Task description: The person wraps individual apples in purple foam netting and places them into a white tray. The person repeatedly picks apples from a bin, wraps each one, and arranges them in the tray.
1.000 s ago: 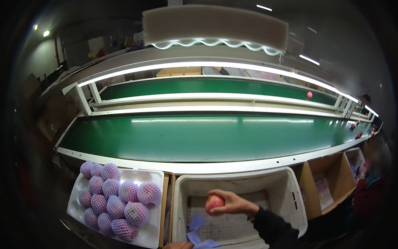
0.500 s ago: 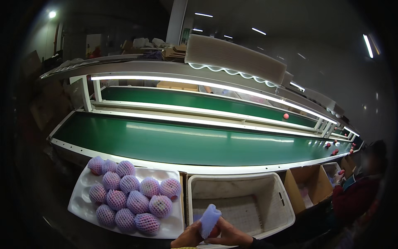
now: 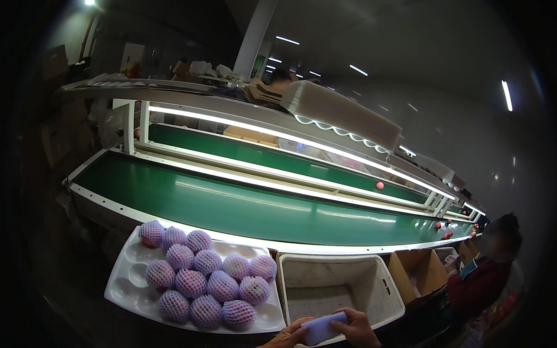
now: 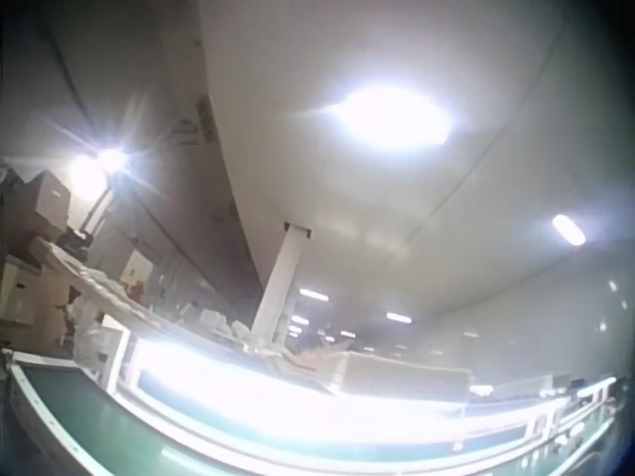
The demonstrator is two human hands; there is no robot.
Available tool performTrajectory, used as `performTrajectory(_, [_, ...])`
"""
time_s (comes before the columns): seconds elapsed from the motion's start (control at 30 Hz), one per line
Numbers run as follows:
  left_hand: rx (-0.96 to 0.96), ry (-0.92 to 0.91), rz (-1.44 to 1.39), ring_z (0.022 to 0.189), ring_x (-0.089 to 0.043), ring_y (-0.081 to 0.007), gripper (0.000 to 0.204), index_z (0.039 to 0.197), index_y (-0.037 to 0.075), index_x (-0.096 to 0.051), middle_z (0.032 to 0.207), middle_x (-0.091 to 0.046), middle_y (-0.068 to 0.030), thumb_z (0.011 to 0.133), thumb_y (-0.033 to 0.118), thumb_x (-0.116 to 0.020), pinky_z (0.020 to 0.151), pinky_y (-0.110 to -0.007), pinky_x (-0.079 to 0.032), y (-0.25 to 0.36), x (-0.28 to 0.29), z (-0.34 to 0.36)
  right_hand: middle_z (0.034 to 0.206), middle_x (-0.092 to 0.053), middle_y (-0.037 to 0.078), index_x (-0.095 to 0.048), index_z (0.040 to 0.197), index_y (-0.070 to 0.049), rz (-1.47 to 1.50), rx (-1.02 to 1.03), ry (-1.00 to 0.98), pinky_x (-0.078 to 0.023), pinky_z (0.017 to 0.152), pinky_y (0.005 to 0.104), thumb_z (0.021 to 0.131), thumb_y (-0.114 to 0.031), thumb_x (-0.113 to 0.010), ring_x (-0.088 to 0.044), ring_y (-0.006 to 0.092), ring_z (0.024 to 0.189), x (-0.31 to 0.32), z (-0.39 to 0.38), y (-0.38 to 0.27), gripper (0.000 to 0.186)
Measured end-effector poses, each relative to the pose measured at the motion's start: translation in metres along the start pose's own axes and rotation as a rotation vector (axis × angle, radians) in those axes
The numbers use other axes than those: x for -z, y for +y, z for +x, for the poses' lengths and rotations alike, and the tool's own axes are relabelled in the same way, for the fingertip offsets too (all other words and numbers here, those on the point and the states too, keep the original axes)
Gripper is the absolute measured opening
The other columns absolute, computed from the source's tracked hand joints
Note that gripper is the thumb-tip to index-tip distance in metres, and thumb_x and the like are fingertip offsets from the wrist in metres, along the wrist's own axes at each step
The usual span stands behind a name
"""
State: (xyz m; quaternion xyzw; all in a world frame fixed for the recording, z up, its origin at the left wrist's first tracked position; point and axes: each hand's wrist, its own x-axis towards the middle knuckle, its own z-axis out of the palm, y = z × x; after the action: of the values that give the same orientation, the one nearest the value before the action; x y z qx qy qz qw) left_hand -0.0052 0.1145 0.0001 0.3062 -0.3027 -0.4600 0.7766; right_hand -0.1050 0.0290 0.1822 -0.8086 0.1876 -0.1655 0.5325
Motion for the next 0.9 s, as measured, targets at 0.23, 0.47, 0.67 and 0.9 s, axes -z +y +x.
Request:
performTrajectory(0.23, [0.382,-0.061,-0.119,0.070,-0.054,-0.0116,0.031,0.113,0.006,-0.050,0.089,-0.056,-0.0035,0.087,0.024,-0.052,0.060,-0.024,-0.045,0.086,-0.023,-0.035,0.082,-0.060,0.004,-0.055,0.094,0.001,0.138,-0.082,-0.032,-0.046,0.067,0.0243,0.079,-0.007,-0.059,-0.056,0.0107,0.074,-0.008,-0.003,0.002,0.017])
performTrajectory(0.47, [0.018,-0.123,-0.194,0.063,-0.047,-0.0079,0.028,0.108,0.004,-0.054,0.075,-0.051,-0.0002,0.089,0.024,-0.050,0.054,-0.020,-0.039,0.077,-0.019,-0.038,0.097,-0.055,0.017,-0.050,0.102,0.002,-0.718,0.305,0.185,-0.046,0.070,0.0289,0.076,-0.015,-0.063,-0.057,0.0241,0.082,-0.024,0.007,0.008,0.034])
performTrajectory(0.67, [-0.007,-0.067,0.030,0.106,-0.043,-0.0118,0.033,0.113,0.001,-0.052,0.126,-0.029,-0.0028,0.088,0.023,-0.051,0.084,-0.024,-0.041,0.051,-0.008,-0.024,0.096,-0.051,0.020,-0.047,0.105,0.002,-0.893,0.484,0.080,-0.044,0.073,0.0381,0.070,-0.018,-0.069,-0.052,0.0352,0.086,-0.046,-0.002,-0.037,0.046])
performTrajectory(0.9, [-0.045,-0.034,0.260,0.114,-0.040,-0.0202,0.030,0.113,0.003,-0.054,0.120,-0.040,-0.0102,0.087,0.019,-0.052,0.096,-0.030,-0.032,0.038,-0.017,-0.012,0.082,-0.053,0.019,-0.051,0.087,0.000,-0.781,0.362,0.067,-0.043,0.065,0.0408,0.071,-0.019,-0.068,-0.053,0.0348,0.074,-0.020,-0.016,0.004,0.030])
